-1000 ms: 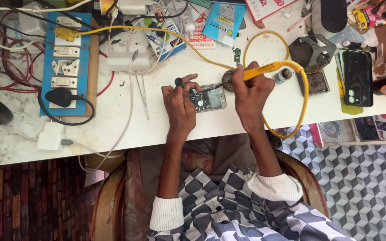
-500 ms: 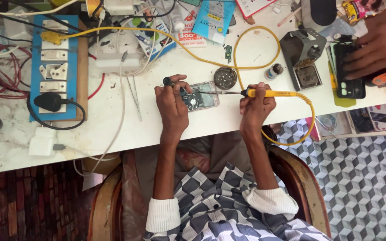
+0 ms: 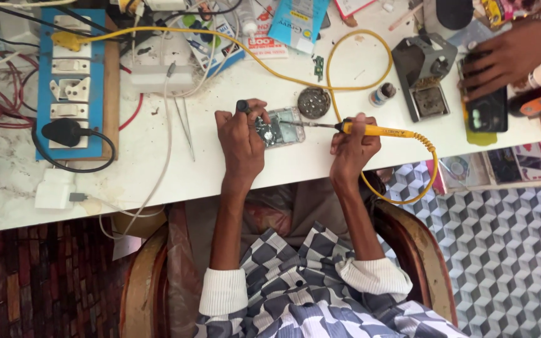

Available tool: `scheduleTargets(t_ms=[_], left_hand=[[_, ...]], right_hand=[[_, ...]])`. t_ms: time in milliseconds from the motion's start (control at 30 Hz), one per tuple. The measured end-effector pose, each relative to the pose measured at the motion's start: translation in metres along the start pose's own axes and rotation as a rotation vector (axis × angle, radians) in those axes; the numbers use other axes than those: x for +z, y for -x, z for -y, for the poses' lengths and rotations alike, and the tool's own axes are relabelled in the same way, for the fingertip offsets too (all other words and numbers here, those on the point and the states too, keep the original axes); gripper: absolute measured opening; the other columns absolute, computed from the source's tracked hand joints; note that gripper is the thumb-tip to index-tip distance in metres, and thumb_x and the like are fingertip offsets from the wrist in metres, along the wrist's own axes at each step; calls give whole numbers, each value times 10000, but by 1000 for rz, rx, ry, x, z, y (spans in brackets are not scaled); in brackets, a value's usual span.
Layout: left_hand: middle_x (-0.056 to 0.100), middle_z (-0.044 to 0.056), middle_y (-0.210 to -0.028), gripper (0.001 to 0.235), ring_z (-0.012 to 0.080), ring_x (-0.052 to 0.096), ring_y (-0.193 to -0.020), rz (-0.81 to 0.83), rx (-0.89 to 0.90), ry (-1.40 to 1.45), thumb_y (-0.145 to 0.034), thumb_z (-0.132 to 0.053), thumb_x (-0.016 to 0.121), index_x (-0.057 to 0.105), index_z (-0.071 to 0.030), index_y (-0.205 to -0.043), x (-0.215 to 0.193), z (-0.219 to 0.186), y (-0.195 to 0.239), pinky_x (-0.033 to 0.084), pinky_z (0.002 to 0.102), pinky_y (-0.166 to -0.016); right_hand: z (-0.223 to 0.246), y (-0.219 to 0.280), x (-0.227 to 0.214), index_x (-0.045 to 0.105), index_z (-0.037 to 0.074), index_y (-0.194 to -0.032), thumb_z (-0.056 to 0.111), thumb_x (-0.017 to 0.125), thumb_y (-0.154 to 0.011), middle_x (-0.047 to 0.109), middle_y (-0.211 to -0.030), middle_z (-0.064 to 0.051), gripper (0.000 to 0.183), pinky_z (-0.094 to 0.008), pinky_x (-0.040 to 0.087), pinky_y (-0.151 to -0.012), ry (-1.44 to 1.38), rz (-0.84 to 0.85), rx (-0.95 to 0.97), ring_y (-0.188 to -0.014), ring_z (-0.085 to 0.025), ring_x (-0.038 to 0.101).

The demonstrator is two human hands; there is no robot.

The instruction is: The person uses a soldering iron and a screwdriver to work on a small circuit board placed on a cluttered workbench. They repeatedly apply the soldering iron to specific points on the board while holding it steady with the screwdriver.

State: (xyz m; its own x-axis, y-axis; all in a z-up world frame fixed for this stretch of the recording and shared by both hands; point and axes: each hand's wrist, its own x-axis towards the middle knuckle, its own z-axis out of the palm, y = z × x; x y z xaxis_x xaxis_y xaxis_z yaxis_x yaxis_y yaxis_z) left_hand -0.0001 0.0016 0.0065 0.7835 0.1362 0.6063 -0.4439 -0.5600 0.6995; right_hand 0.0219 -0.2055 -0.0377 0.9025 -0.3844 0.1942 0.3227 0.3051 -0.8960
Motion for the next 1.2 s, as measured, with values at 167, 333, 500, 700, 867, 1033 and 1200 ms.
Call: scheduleTargets(t_ms=[167,333,500,700,867,1033,1200], left_hand=[[756,18,-920,244,181,616,-774,78,-8,-16,-1017,-11,393,613,-53,-1112,-4,4,-6,306,387,-838],[725,35,-838,262,183,594,-770,86,-163,138,-1141,-156,375,613,-58,-1094,-6,12,-12,363,367,-886],[711,30,-859,277,178,604,-808,63,-199,179,-1154,-182,357,601,-64,-1102,-10,14,-5,386,346,-910],[740,11,-891,242,170,542,-775,46,-129,22,-1141,-141,376,590,-69,-1052,-8,13,0,340,370,-906],[735,17,-881,226,197,508,-793,40,-192,70,-1122,-118,395,608,-73,-1063,-10,12,1,370,359,-896],[725,32,-895,230,193,547,-796,36,-199,84,-1125,-117,397,606,-69,-1040,-10,11,0,370,364,-897],[698,61,-925,260,226,576,-879,26,-223,138,-1135,-124,394,610,-54,-1009,-11,9,1,415,364,-904]], right_hand=[[0,6,-1,514,41,-933,186,638,-1077,495,-672,-20,239,-247,387,-425,20,-14,-45,-463,-86,450],[3,5,1,531,23,-997,217,614,-1088,498,-677,-21,229,-242,382,-434,-18,23,-46,-486,-89,463],[4,5,-2,551,7,-1055,276,605,-1110,493,-626,-20,280,-235,374,-444,47,114,-57,-484,-78,437],[2,3,-4,549,10,-1080,324,619,-1090,533,-641,-41,322,-241,400,-456,23,167,-28,-490,-98,470],[2,5,-4,549,13,-1055,306,635,-1087,523,-636,-39,308,-236,393,-448,23,170,8,-486,-97,468],[2,4,-4,554,12,-1024,269,638,-1089,521,-645,-33,278,-236,390,-440,80,155,28,-504,-98,489],[-1,6,-4,562,17,-1007,259,627,-1071,501,-609,-16,259,-226,384,-413,93,101,55,-462,-83,470]])
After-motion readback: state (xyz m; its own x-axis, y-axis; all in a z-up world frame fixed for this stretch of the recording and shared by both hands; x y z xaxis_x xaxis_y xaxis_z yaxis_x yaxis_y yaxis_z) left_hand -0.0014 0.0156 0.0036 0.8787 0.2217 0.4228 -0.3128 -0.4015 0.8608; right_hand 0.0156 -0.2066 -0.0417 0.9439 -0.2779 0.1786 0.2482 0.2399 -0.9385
